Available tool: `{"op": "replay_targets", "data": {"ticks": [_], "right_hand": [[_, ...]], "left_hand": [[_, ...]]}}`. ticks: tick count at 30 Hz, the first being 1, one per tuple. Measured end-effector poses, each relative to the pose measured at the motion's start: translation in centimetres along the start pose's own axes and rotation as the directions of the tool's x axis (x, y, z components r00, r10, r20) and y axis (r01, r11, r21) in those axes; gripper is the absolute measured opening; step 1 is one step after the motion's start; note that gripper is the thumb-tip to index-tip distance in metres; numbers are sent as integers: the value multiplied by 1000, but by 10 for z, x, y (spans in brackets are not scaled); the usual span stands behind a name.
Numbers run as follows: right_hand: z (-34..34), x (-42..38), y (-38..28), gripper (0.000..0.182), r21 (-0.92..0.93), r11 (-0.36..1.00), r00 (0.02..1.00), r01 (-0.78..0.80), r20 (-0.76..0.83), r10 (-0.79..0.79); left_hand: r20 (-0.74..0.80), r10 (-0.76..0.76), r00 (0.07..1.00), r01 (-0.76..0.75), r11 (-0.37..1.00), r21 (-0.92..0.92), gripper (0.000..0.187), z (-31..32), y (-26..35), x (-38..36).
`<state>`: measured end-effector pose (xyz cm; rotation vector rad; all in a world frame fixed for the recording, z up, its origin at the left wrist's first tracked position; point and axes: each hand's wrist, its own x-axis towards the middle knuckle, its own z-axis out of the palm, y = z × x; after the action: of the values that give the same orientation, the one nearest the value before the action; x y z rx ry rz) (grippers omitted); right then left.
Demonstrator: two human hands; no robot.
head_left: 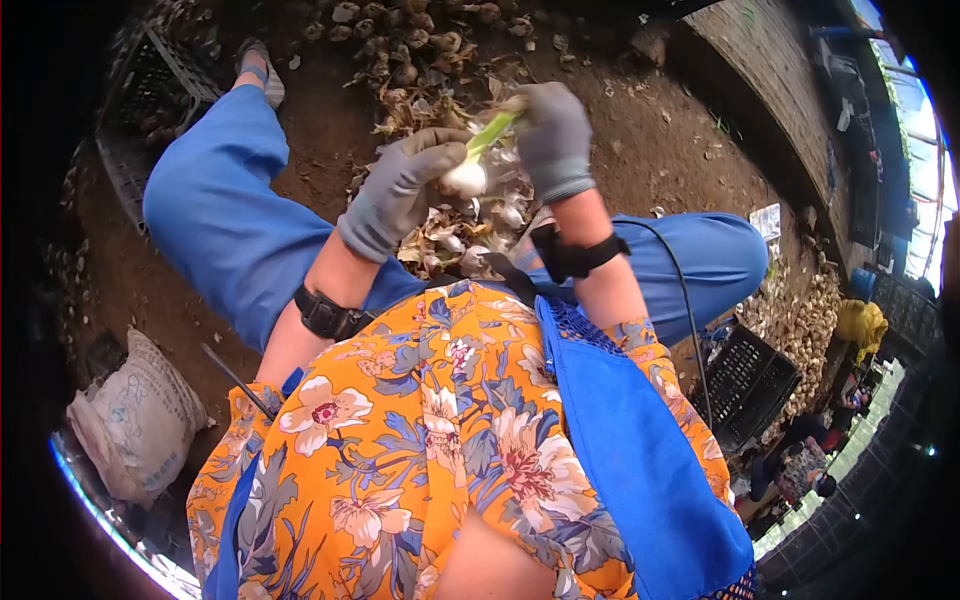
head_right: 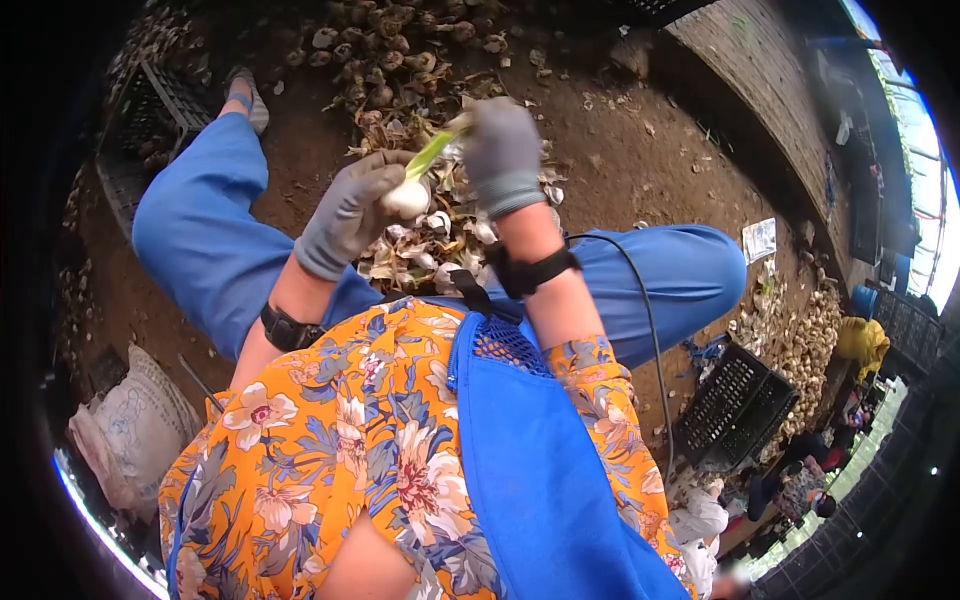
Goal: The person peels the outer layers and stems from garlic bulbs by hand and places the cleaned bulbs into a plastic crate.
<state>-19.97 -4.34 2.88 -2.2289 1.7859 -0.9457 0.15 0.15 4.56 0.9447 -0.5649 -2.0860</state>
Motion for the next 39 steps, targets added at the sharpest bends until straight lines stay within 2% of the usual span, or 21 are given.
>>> {"op": "replay_targets", "data": {"ticks": [2, 5, 6, 8, 11, 12, 14, 18, 20, 21, 23, 24, 26, 28, 30, 31, 32, 34, 36, 38, 39], "right_hand": [[-12, 2, 35, 28, 20, 964, 957, -267, 126, 262], [-21, -2, 46, 29, -8, 987, 967, -159, 201, 157], [-16, -5, 40, 37, 154, 971, 951, -185, 276, 138], [-21, -13, 10, 35, 658, 626, 874, -417, 481, 77], [-34, -6, -28, 29, 720, 479, 785, -502, 612, -96], [-31, -13, -27, 29, 721, 482, 788, -498, 608, -95], [-16, -14, -8, 24, 734, 665, 838, -141, 446, -315], [-16, -14, -33, 14, 740, 481, 842, -470, 539, -7], [-8, -18, -35, 10, 672, 612, 879, -418, 468, 87], [-1, -19, -28, 10, 742, 633, 951, -220, 308, -32], [9, -22, -20, 11, 708, 617, 923, -344, 374, 85], [9, -26, -22, 13, 659, 579, 871, -479, 439, 221], [11, -25, -16, 18, 511, 829, 948, -227, 312, 67], [14, -27, -25, 18, 558, 771, 939, -305, 312, 145], [19, -30, -29, 16, 519, 682, 844, -515, 450, 294], [22, -32, -28, 15, 604, 574, 828, -553, 476, 297], [24, -34, -29, 15, 674, 460, 815, -578, 499, 294], [22, -34, -31, 15, 664, 437, 795, -607, 519, 314], [13, -28, -32, 15, 655, 423, 780, -626, 531, 331], [3, -21, -33, 16, 647, 177, 657, -742, 649, 384], [-1, -18, -34, 17, 633, 232, 666, -738, 631, 398]], "left_hand": [[65, -38, 997, 42, 997, -57, 52, 1, 6, -7], [13, 40, 999, -41, 997, 72, 61, -8, 6, -2], [-5, 74, 997, -73, 986, 148, 62, -9, 4, 0], [3, 126, 992, -125, 976, 176, 64, -10, 2, 2], [42, 164, 985, -170, 962, 215, 63, -10, -2, 5], [47, 167, 985, -173, 961, 216, 63, -11, -3, 3], [149, 53, 987, -53, 999, -7, 58, -4, 4, -5], [103, 26, 994, -4, 978, -210, 52, -13, -10, -1], [116, 7, 993, 16, 980, -199, 58, -12, -7, -2], [73, 84, 994, -78, 994, -83, 62, -12, -8, 2], [44, 77, 996, -80, 995, 53, 74, -5, -1, -1], [55, 300, 952, -302, 899, 318, 71, -11, -8, 6], [163, 483, 860, -410, 467, 784, 67, -21, -12, 11], [-7, 349, 937, -296, 805, 514, 63, -4, -6, 3], [-65, 240, 968, -186, 872, 454, 61, -19, -9, 8], [-96, 142, 985, -125, 979, 163, 55, -19, -18, 10], [-71, -14, 997, 14, 1000, -11, 48, -15, -13, 6], [-11, -97, 995, 94, 983, -157, 39, -26, -24, 8], [14, -109, 994, 110, 981, -161, 37, -25, -24, 8], [35, -116, 993, 120, 979, -166, 34, -20, -20, 6], [40, -111, 993, 117, 973, -199, 33, -13, -15, 4]]}}
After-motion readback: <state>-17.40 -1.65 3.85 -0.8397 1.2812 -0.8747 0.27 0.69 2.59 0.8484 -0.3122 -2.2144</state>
